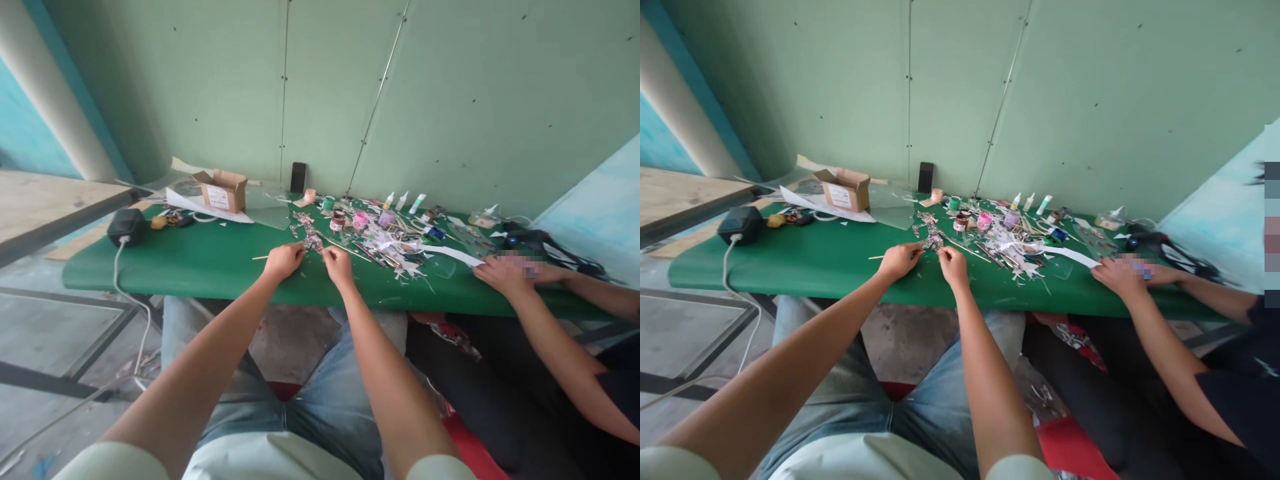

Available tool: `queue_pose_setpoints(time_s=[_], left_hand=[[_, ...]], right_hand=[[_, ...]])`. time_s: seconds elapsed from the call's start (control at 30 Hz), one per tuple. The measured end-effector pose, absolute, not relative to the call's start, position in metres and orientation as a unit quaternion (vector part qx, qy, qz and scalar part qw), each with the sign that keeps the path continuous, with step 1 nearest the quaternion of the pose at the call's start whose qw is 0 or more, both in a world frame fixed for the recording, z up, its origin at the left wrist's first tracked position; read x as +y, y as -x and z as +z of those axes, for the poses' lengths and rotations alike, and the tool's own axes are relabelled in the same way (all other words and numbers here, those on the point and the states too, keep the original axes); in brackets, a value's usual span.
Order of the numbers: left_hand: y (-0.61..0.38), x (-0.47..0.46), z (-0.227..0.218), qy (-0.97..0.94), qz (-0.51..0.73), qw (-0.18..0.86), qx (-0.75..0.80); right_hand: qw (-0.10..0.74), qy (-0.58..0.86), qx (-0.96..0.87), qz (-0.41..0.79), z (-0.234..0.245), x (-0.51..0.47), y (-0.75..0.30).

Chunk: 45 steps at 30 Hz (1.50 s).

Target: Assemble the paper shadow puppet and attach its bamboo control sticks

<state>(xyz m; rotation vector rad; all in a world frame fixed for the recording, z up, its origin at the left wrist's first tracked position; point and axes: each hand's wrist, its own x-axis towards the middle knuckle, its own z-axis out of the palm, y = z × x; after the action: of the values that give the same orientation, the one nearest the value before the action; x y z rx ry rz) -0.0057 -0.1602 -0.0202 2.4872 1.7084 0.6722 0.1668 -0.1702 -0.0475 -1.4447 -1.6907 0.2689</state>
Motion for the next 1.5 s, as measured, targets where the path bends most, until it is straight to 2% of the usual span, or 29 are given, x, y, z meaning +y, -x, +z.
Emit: queue_pose_setpoints(time_s=[0.17,0.47,0.7,0.83,1.2,1.5], left_hand=[[0.006,-0.162,-0.019,-0.801,0.22,0.024,0.556],[0.007,-0.162,-0.02,-0.801,0.219,0.022,0.557],[0.007,-0.163,-0.019,-0.803,0.216,0.028,0.555],[0.006,-0.162,-0.02,-0.802,0.219,0.035,0.555],[0.007,-0.164,-0.018,-0.803,0.211,0.03,0.557],[0.008,-0.163,-0.018,-0.804,0.202,0.033,0.558]], right_hand=[[0.443,0.574,-0.683,0.09,-0.05,-0.172,-0.168],[0.363,0.536,-0.762,0.024,-0.058,-0.181,-0.151],[0.335,0.472,-0.815,-0.004,-0.065,-0.226,-0.168],[0.364,0.451,-0.815,0.016,-0.07,-0.236,-0.178],[0.419,0.512,-0.747,0.071,-0.067,-0.218,-0.162],[0.52,0.548,-0.609,0.242,-0.043,-0.147,-0.154]])
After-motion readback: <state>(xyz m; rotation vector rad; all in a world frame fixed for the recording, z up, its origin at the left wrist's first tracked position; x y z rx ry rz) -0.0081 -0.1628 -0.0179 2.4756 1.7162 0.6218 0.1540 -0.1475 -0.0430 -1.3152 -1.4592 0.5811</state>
